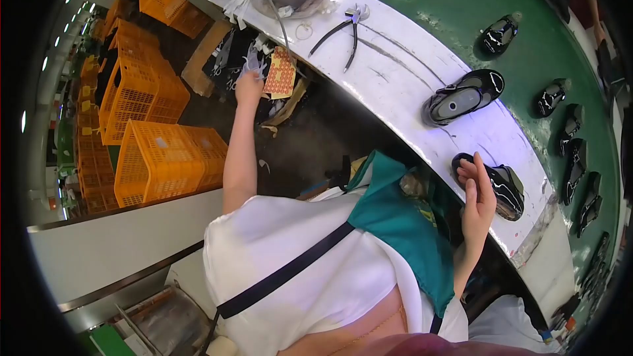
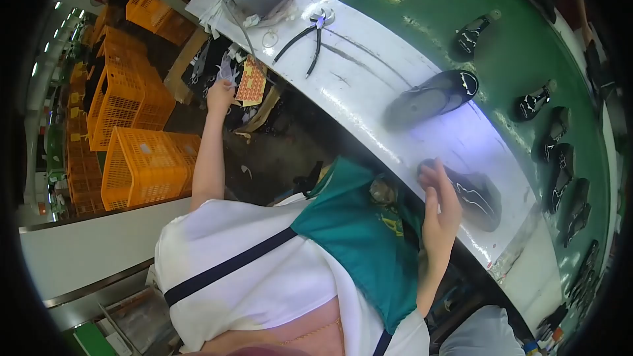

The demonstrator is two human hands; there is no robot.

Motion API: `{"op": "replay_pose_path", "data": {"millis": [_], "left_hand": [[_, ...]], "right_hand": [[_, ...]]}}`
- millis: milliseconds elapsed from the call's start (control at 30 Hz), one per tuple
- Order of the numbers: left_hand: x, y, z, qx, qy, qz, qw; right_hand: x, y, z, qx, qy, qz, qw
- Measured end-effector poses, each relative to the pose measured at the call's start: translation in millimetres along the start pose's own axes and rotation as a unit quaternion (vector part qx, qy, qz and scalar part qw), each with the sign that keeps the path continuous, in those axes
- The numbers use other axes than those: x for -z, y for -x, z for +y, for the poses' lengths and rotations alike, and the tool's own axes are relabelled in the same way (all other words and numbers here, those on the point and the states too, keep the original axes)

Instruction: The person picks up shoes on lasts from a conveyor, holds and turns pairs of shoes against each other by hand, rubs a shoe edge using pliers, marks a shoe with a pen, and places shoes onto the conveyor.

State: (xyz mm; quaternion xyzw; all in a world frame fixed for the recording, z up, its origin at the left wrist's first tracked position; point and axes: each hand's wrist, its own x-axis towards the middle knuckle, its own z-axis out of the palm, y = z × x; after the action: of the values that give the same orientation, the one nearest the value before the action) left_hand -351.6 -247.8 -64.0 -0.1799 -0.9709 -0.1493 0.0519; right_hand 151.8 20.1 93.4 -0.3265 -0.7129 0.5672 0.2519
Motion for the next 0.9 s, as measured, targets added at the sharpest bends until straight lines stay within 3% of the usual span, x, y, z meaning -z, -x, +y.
{"op": "replay_pose_path", "data": {"millis": [33, 100, 200, 233, 300, 333, 433, 467, 567, 633, 667, 700, 767, 800, 867, 900], "left_hand": [[20.0, 8.1, 4.3, 0.001, 0.024, -0.007, 1.0], [58.6, 24.6, 18.9, 0.1, 0.237, -0.058, 0.965], [107.1, 53.8, 64.7, 0.006, 0.474, -0.068, 0.878], [123.4, 67.4, 96.1, -0.02, 0.535, -0.102, 0.838], [140.0, 98.5, 155.7, -0.089, 0.602, -0.207, 0.766], [143.1, 115.6, 188.8, -0.135, 0.61, -0.279, 0.729], [133.4, 162.7, 287.8, -0.212, 0.582, -0.487, 0.616], [127.7, 178.0, 319.6, -0.269, 0.537, -0.516, 0.611], [109.9, 213.9, 382.6, -0.379, 0.437, -0.572, 0.581], [112.7, 232.4, 414.4, -0.503, 0.423, -0.53, 0.536], [109.9, 234.6, 427.1, -0.545, 0.404, -0.483, 0.553], [101.7, 233.6, 441.6, -0.648, 0.352, -0.355, 0.575], [77.8, 235.3, 465.8, -0.7, 0.286, -0.265, 0.598], [71.9, 236.0, 468.5, -0.7, 0.285, -0.269, 0.597], [62.8, 235.9, 472.1, -0.622, 0.133, -0.477, 0.606], [61.4, 235.0, 471.4, -0.621, 0.133, -0.479, 0.606]], "right_hand": [[1.7, 1.2, 1.0, 0.003, 0.012, 0.002, 1.0], [1.5, 3.2, 1.5, 0.01, -0.001, 0.028, 1.0], [-4.7, -0.8, 5.5, 0.054, 0.028, 0.068, 0.996], [-6.7, -3.4, 8.7, 0.089, 0.077, 0.078, 0.99], [-7.4, -12.9, 23.9, 0.265, 0.233, 0.035, 0.935], [-11.6, -15.4, 7.5, 0.267, 0.284, 0.024, 0.921], [-7.4, -15.1, -2.6, 0.338, 0.323, 0.048, 0.883], [-2.5, -11.4, -3.3, 0.332, 0.324, 0.082, 0.882], [17.1, 4.1, 16.1, 0.275, 0.296, 0.243, 0.882], [47.2, 25.4, 32.2, 0.278, 0.326, 0.302, 0.852], [57.3, 37.6, 31.1, 0.245, 0.279, 0.349, 0.86], [65.0, 49.0, 38.0, 0.192, 0.192, 0.408, 0.872], [82.8, 56.4, 50.6, 0.122, 0.014, 0.529, 0.84], [92.0, 53.5, 58.9, 0.115, -0.054, 0.549, 0.826], [107.2, 40.2, 73.8, 0.108, -0.12, 0.565, 0.809], [109.2, 28.3, 79.5, 0.11, -0.221, 0.558, 0.792]]}}
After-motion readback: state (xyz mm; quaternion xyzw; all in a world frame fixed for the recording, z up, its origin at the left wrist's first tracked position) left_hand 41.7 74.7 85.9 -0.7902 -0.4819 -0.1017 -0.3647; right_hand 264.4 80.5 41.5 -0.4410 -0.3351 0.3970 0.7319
